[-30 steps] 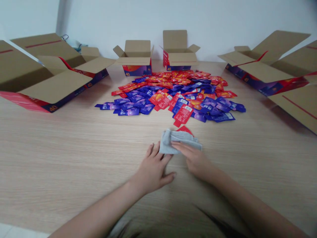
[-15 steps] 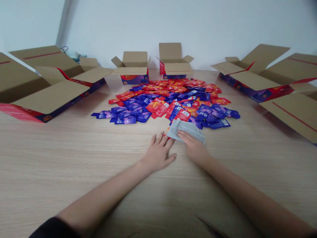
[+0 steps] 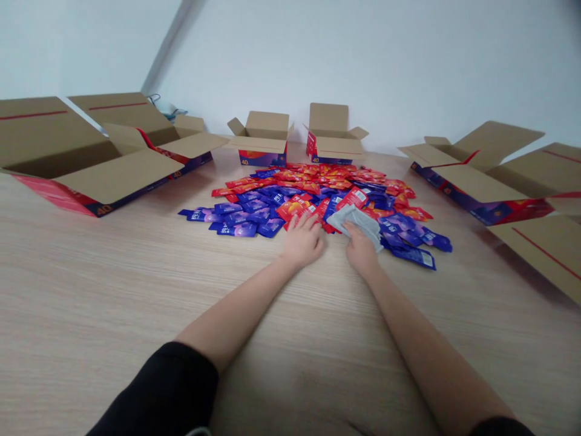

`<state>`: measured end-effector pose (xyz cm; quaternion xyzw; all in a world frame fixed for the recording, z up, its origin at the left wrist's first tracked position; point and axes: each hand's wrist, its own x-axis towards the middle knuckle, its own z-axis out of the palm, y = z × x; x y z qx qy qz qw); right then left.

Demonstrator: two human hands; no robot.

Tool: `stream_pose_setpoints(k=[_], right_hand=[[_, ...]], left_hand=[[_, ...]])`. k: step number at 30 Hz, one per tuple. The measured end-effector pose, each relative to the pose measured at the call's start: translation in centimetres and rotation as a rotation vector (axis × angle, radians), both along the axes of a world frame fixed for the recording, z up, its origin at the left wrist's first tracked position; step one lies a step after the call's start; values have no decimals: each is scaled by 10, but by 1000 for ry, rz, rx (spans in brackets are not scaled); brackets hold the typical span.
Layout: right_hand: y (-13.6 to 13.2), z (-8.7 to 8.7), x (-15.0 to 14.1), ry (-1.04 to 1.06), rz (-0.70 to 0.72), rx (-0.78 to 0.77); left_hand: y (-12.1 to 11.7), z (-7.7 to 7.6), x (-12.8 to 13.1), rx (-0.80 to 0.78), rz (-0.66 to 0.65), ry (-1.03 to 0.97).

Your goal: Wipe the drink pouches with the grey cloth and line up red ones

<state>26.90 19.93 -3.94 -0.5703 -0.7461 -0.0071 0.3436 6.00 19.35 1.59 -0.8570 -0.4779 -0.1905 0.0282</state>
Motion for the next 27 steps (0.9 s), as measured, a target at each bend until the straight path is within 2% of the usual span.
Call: stream_pose_setpoints(k=[3, 5, 8, 10, 14, 18, 21, 25, 27], right_hand=[[0, -1, 1, 0, -3, 4], [0, -1, 0, -2, -5, 3], [0, -1, -1, -13, -12, 0], [0, -1, -1, -24, -18, -2], [-3, 0, 0, -47, -25, -8], [-6, 0, 2, -49, -18, -15], [-6, -1, 3, -39, -20, -16], [-6, -2, 5, -31, -14, -19], [-6, -2, 5, -22, -11, -20]], left_hand=[[3, 13, -53, 62, 180, -46], [4, 14, -89, 88, 307, -38], [3, 3, -127, -61, 254, 68], [-1, -5, -136, -117, 224, 102], [-24, -16, -124, -148, 211, 113], [-68, -20, -97, -145, 175, 99], [-105, -16, -81, -212, 21, 47], [-157, -7, -63, -401, -258, -22], [-182, -5, -49, -500, -439, -45]])
